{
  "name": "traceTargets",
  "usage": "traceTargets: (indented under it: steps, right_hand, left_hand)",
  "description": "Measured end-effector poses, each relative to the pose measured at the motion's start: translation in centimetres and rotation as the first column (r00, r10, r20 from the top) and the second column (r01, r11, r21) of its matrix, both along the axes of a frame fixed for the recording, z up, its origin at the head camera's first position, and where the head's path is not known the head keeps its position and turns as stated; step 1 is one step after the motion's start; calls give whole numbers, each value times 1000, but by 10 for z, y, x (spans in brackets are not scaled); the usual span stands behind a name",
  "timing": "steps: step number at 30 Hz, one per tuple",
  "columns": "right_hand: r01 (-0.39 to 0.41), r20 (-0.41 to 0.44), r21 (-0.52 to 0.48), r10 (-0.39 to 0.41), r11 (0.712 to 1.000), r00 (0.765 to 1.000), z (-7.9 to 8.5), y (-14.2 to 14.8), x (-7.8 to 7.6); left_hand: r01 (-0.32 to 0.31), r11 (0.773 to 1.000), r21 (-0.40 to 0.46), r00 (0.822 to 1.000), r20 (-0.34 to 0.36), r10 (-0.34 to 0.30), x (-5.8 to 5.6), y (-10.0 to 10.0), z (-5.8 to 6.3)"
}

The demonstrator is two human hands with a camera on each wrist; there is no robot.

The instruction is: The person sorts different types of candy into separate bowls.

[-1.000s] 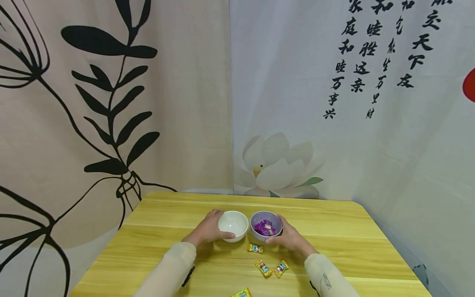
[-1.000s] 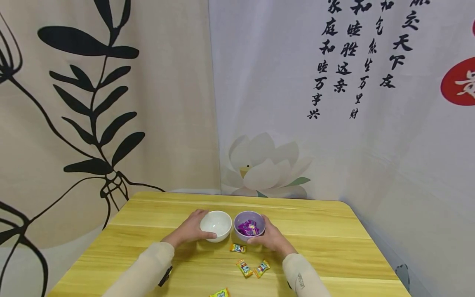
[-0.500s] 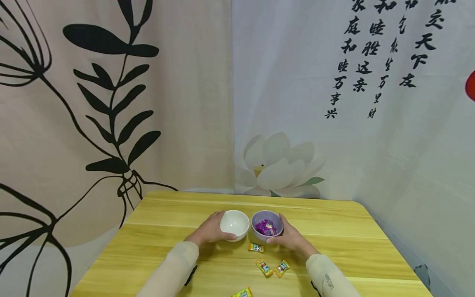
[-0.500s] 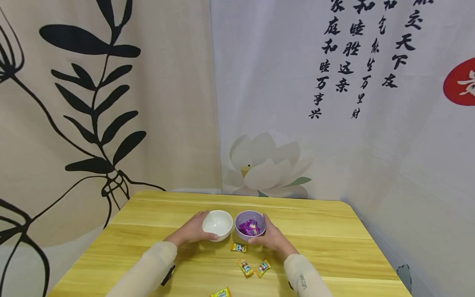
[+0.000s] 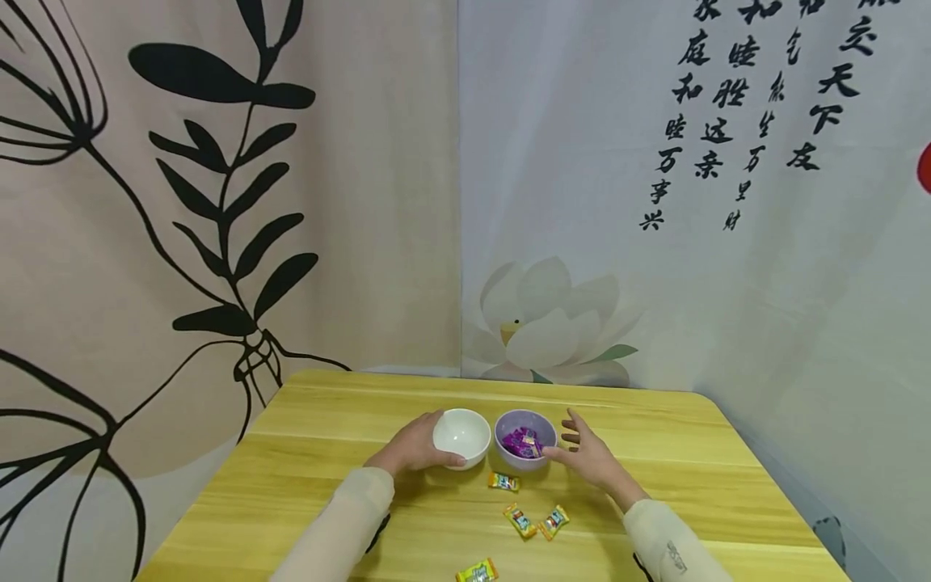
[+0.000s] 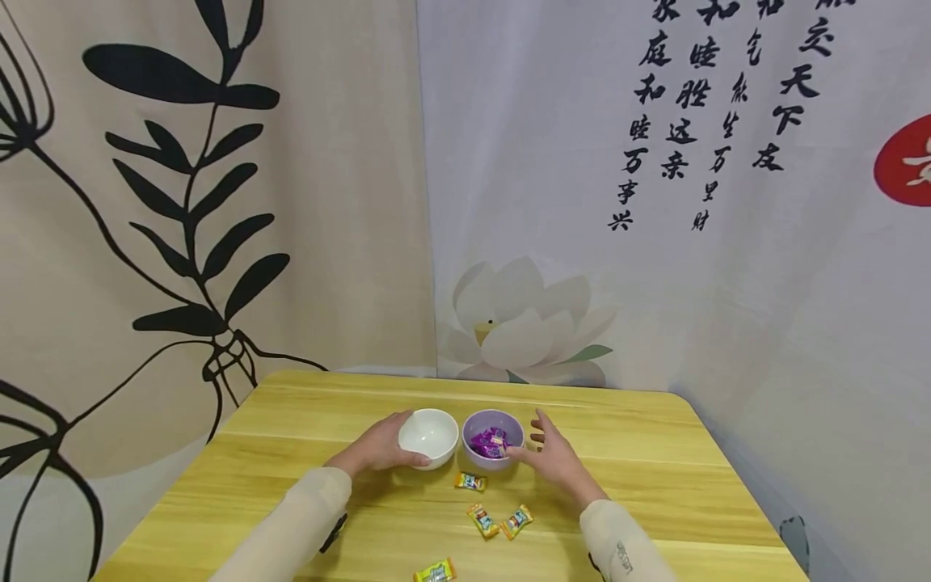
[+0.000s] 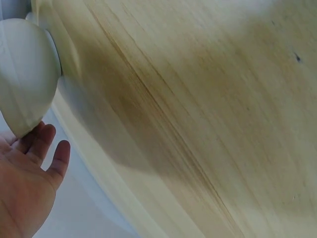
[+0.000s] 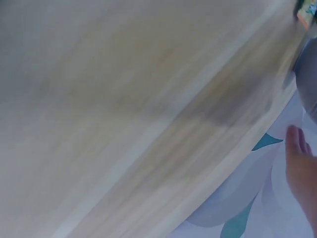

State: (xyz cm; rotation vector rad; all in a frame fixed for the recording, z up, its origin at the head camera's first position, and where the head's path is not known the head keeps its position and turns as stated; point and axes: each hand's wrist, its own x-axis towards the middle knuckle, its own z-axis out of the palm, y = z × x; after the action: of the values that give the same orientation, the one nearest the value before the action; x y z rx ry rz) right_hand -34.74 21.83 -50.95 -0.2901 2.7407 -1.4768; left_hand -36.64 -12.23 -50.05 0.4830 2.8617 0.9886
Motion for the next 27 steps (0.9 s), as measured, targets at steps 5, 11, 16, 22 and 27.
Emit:
traceTargets:
  steps: [5,11,16,22,27]
  right_hand:
    - [47,-130,-4,-47,999,990,0,5,11]
    - [-64,-244,-1,62,998,968,3,-12,43]
    - [-293,-250,39,293,955,923,4,-37,70]
    - [-485,-202,53,485,873,851,-7,-55,87]
    - [-580,-185,115,591,806,785,-14,-65,94]
  left_hand:
    - [-5,1000,-8,1000,1,5,-1,-1,-1]
    - [0,1000,-19,1000,-3,0,-4,-2,-2]
    - [0,1000,-24,1000,-5,0,-5,-3,-2]
    - [3,999,-33,1000,-14,-3,-5,-4,-3]
    - [5,1000,-24,1000,-13,-5,-5,-4,-3]
